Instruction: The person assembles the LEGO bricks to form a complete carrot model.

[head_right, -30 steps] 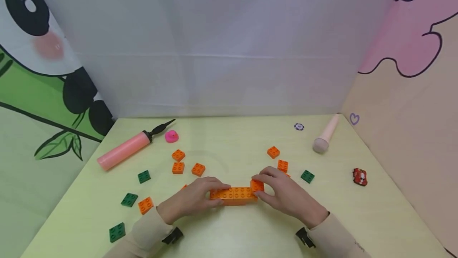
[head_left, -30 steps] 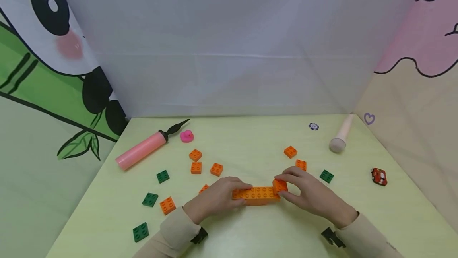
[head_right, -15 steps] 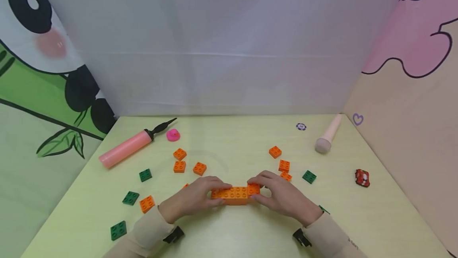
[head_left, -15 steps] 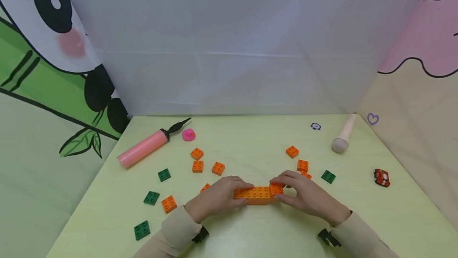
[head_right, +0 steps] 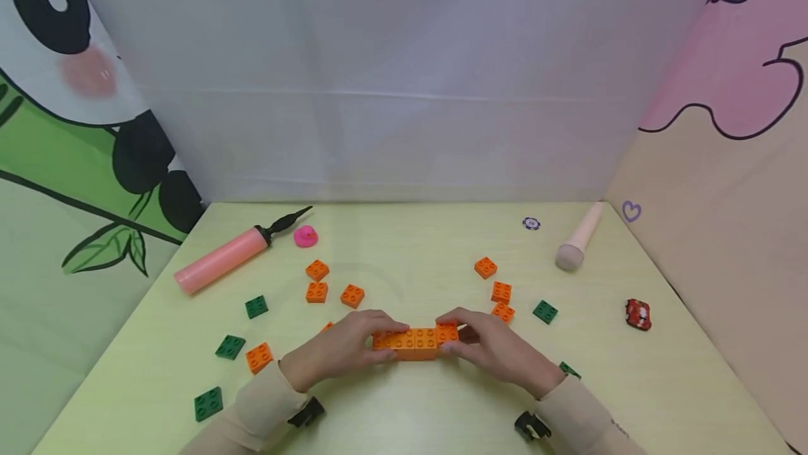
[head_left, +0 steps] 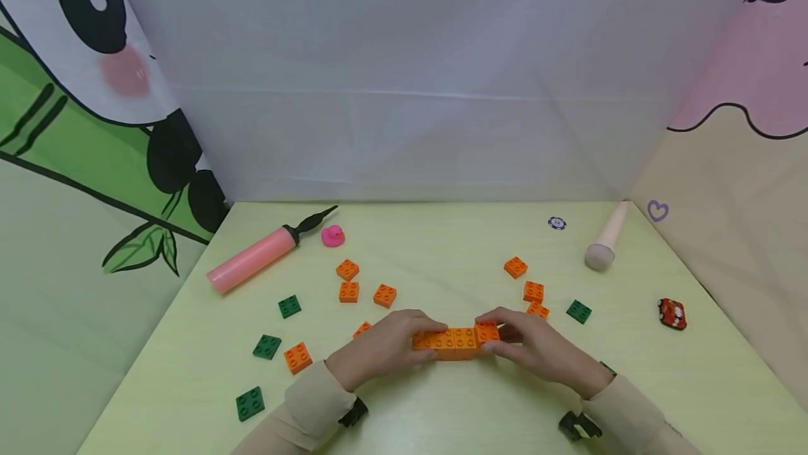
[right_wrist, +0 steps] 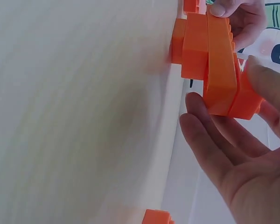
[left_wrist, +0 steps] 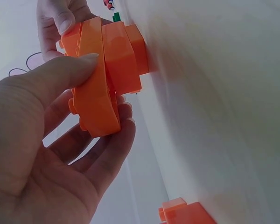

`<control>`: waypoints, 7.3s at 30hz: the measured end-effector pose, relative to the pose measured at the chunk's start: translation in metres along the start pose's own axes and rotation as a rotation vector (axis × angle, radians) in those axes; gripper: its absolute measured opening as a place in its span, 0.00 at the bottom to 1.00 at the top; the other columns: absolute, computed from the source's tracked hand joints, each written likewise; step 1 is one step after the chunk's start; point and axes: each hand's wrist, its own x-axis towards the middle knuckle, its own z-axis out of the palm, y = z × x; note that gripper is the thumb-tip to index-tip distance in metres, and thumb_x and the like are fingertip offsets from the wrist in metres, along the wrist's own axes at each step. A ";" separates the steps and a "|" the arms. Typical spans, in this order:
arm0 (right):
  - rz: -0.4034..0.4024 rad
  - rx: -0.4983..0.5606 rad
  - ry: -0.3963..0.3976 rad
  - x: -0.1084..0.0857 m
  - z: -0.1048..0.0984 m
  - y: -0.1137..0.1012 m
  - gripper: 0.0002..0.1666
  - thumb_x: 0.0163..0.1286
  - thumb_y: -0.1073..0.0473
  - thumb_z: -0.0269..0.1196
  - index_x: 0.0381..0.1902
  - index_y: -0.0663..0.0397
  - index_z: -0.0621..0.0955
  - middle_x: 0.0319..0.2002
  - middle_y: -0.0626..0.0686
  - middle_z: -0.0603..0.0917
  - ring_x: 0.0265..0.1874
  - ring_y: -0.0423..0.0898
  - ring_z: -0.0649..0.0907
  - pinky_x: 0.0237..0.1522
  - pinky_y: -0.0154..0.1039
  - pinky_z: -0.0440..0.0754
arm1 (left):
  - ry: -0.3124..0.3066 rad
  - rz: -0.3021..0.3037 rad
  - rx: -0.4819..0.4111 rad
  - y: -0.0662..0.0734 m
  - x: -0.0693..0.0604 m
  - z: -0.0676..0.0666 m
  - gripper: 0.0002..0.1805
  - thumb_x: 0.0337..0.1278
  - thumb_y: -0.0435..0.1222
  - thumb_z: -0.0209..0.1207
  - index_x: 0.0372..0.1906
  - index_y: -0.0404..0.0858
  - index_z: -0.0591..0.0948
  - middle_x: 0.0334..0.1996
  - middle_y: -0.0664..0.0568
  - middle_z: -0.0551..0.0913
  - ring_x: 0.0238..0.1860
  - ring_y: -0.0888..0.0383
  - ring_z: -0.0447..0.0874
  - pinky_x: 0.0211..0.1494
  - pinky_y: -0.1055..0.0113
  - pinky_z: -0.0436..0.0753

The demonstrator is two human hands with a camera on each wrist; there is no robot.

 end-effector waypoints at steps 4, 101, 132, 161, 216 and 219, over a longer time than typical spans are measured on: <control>-0.009 0.012 0.009 0.001 0.001 0.002 0.25 0.71 0.46 0.63 0.61 0.50 0.79 0.56 0.45 0.81 0.48 0.42 0.85 0.53 0.39 0.83 | 0.003 -0.002 -0.004 0.000 -0.001 -0.001 0.23 0.63 0.45 0.65 0.63 0.48 0.81 0.52 0.60 0.83 0.51 0.65 0.79 0.59 0.67 0.79; -0.140 -0.217 0.038 0.017 0.012 -0.020 0.34 0.67 0.57 0.69 0.69 0.39 0.72 0.54 0.38 0.80 0.51 0.37 0.79 0.56 0.41 0.81 | 0.024 0.016 0.015 0.000 -0.005 -0.001 0.22 0.64 0.42 0.64 0.62 0.46 0.81 0.53 0.58 0.83 0.54 0.62 0.79 0.61 0.66 0.78; -0.110 -0.341 0.112 -0.008 0.003 -0.005 0.27 0.68 0.49 0.67 0.64 0.31 0.76 0.54 0.34 0.78 0.51 0.34 0.78 0.54 0.40 0.81 | 0.167 -0.539 0.091 -0.061 -0.112 -0.052 0.27 0.53 0.41 0.73 0.59 0.43 0.82 0.59 0.48 0.79 0.62 0.46 0.75 0.66 0.44 0.73; -0.088 -0.325 0.086 0.003 0.004 -0.009 0.26 0.69 0.49 0.67 0.64 0.31 0.77 0.56 0.35 0.77 0.53 0.36 0.78 0.57 0.42 0.81 | 0.160 -0.045 0.061 0.011 -0.034 -0.045 0.23 0.66 0.43 0.63 0.63 0.42 0.80 0.53 0.54 0.81 0.51 0.57 0.79 0.57 0.61 0.81; -0.087 -0.310 0.068 0.009 0.004 -0.013 0.28 0.69 0.48 0.67 0.65 0.30 0.76 0.55 0.33 0.78 0.54 0.35 0.78 0.57 0.43 0.81 | 0.058 -0.102 0.021 0.005 -0.015 -0.023 0.34 0.62 0.50 0.65 0.70 0.43 0.73 0.58 0.53 0.80 0.60 0.55 0.76 0.64 0.58 0.77; -0.081 -0.307 0.072 0.008 0.003 -0.013 0.27 0.68 0.49 0.67 0.65 0.31 0.77 0.55 0.33 0.78 0.54 0.35 0.78 0.57 0.42 0.80 | 0.068 -0.144 0.014 -0.004 -0.026 -0.029 0.32 0.62 0.47 0.66 0.69 0.43 0.74 0.60 0.53 0.80 0.63 0.52 0.75 0.66 0.54 0.76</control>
